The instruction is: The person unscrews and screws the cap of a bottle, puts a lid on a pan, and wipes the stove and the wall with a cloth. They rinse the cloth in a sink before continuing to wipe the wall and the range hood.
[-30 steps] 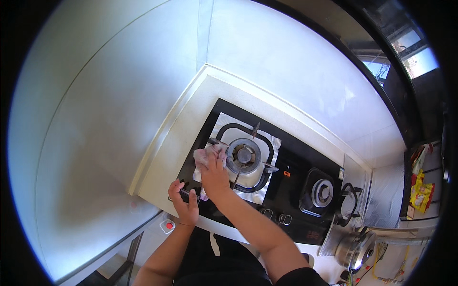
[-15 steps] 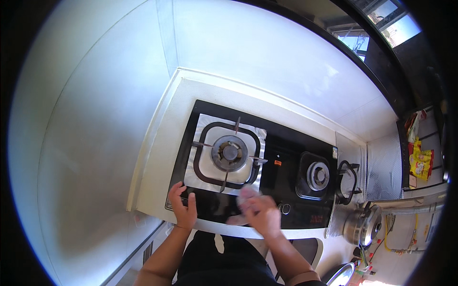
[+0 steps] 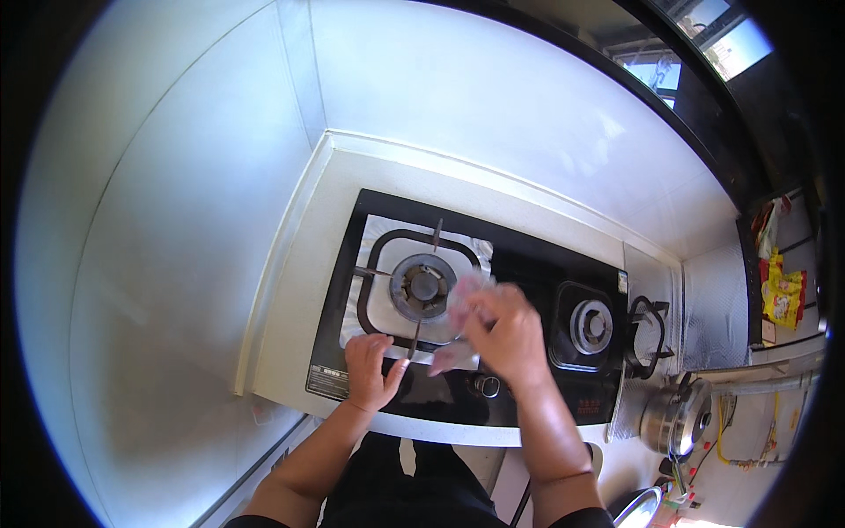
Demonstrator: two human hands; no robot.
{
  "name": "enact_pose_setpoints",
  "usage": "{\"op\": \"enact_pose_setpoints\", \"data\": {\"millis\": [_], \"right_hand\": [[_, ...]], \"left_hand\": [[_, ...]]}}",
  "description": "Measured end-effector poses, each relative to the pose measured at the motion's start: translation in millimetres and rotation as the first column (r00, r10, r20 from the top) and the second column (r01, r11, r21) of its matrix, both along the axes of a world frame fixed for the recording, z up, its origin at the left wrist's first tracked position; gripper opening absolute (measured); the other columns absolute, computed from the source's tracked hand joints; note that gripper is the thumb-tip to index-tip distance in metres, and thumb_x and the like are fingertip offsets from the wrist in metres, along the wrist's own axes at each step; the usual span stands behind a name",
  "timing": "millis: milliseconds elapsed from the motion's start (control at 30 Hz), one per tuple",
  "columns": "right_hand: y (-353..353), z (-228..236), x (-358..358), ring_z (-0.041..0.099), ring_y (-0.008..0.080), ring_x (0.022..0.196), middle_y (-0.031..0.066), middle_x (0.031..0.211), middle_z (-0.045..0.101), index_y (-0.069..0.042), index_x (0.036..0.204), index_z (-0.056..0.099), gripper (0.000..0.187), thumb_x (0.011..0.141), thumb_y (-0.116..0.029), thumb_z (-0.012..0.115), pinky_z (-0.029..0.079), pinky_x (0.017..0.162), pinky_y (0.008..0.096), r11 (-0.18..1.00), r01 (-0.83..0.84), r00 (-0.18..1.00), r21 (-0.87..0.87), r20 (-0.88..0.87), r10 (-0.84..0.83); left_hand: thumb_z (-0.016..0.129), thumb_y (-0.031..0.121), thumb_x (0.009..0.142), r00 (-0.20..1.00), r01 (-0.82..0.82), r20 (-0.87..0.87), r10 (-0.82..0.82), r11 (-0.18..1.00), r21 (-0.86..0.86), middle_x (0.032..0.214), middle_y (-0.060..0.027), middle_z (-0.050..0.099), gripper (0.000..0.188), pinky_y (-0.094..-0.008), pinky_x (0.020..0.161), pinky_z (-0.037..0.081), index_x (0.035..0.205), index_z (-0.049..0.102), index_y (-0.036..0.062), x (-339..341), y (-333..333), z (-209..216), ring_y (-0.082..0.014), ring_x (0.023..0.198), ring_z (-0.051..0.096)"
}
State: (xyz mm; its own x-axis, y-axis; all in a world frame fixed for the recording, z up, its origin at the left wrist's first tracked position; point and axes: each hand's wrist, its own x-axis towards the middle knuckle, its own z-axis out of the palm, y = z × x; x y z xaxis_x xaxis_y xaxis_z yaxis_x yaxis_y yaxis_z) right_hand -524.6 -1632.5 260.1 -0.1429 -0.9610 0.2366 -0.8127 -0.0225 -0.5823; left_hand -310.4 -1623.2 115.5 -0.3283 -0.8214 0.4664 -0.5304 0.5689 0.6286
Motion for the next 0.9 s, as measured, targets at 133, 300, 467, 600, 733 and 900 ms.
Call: {"op": "enact_pose_setpoints", "data": {"millis": [133,300,467,600,733,900], "right_hand": [[-97.1,16.3,13.9,0.061,0.0365,0.07,0.0193,0.087,0.058,-0.007,0.092,0.064,0.016,0.076,-0.008,0.064,0.051,0.061,0.0398,0.94,-0.104,0.987,-0.325,0.085,0.139],[-202.4,-72.6,10.7,0.06,0.0281,0.088,0.0137,0.093,0.06,-0.017,0.091,0.072,0.019,0.076,-0.027,0.069,0.049,0.079,0.0394,0.631,-0.593,0.759,0.5,0.086,0.646],[-216.6,-125.4,45.8,0.058,0.0337,0.098,0.0126,0.089,0.061,-0.018,0.079,0.07,0.008,0.07,-0.018,0.069,0.048,0.084,0.046,0.732,-0.408,0.728,0.545,-0.289,0.621],[-233.7,-133.3,19.0,0.057,0.0349,0.1,0.0139,0.097,0.058,-0.018,0.08,0.068,0.008,0.072,-0.014,0.067,0.049,0.084,0.044,0.918,-0.32,0.779,0.233,-0.487,0.395],[-227.8,-115.3,50.1,0.056,0.0315,0.103,0.0126,0.101,0.059,-0.017,0.09,0.07,0.019,0.071,-0.018,0.067,0.041,0.09,0.044,0.511,-0.498,0.574,0.701,-0.175,0.8],[-242.1,-148.0,60.7,0.055,0.0295,0.105,0.0092,0.111,0.055,-0.022,0.092,0.07,0.02,0.074,-0.016,0.065,0.043,0.091,0.0418,0.841,-0.428,0.736,0.331,-0.412,0.537]], "left_hand": [[0.061,0.023,0.084,0.983,-0.184,0.029,0.183,0.983,0.004,0.118,-0.0188,0.048,0.039,-0.0484,0.094,0.035,0.116,0.05,0.0045,15.2,-21.8,-22.5,-0.0376,0.109,0.044],[0.06,0.027,0.084,0.97,-0.221,0.109,0.216,0.975,0.031,0.126,-0.0215,0.042,0.047,-0.0574,0.099,0.03,0.122,0.045,0.0038,7.8,-34.7,-31.8,-0.0427,0.117,0.039],[0.058,0.032,0.085,0.939,-0.254,0.259,0.227,0.964,0.078,0.126,-0.0202,0.042,0.049,-0.0613,0.099,0.027,0.123,0.045,0.0051,10.9,-31.6,-36.5,-0.0418,0.119,0.038],[0.058,0.033,0.085,0.93,-0.246,0.302,0.212,0.966,0.08,0.125,-0.0193,0.043,0.047,-0.062,0.099,0.025,0.122,0.047,0.006,3.6,-34.1,-25.1,-0.0411,0.118,0.038],[0.061,0.034,0.083,0.91,-0.268,0.351,0.222,0.959,0.089,0.124,-0.0202,0.043,0.05,-0.0615,0.1,0.023,0.122,0.047,0.0059,7.7,-33.3,-25.8,-0.0419,0.118,0.038],[0.065,0.031,0.079,0.91,-0.243,0.363,0.199,0.967,0.08,0.127,-0.0201,0.041,0.054,-0.0618,0.101,0.021,0.123,0.045,0.0064,-1.1,-34.5,-27.1,-0.042,0.119,0.036]]}}
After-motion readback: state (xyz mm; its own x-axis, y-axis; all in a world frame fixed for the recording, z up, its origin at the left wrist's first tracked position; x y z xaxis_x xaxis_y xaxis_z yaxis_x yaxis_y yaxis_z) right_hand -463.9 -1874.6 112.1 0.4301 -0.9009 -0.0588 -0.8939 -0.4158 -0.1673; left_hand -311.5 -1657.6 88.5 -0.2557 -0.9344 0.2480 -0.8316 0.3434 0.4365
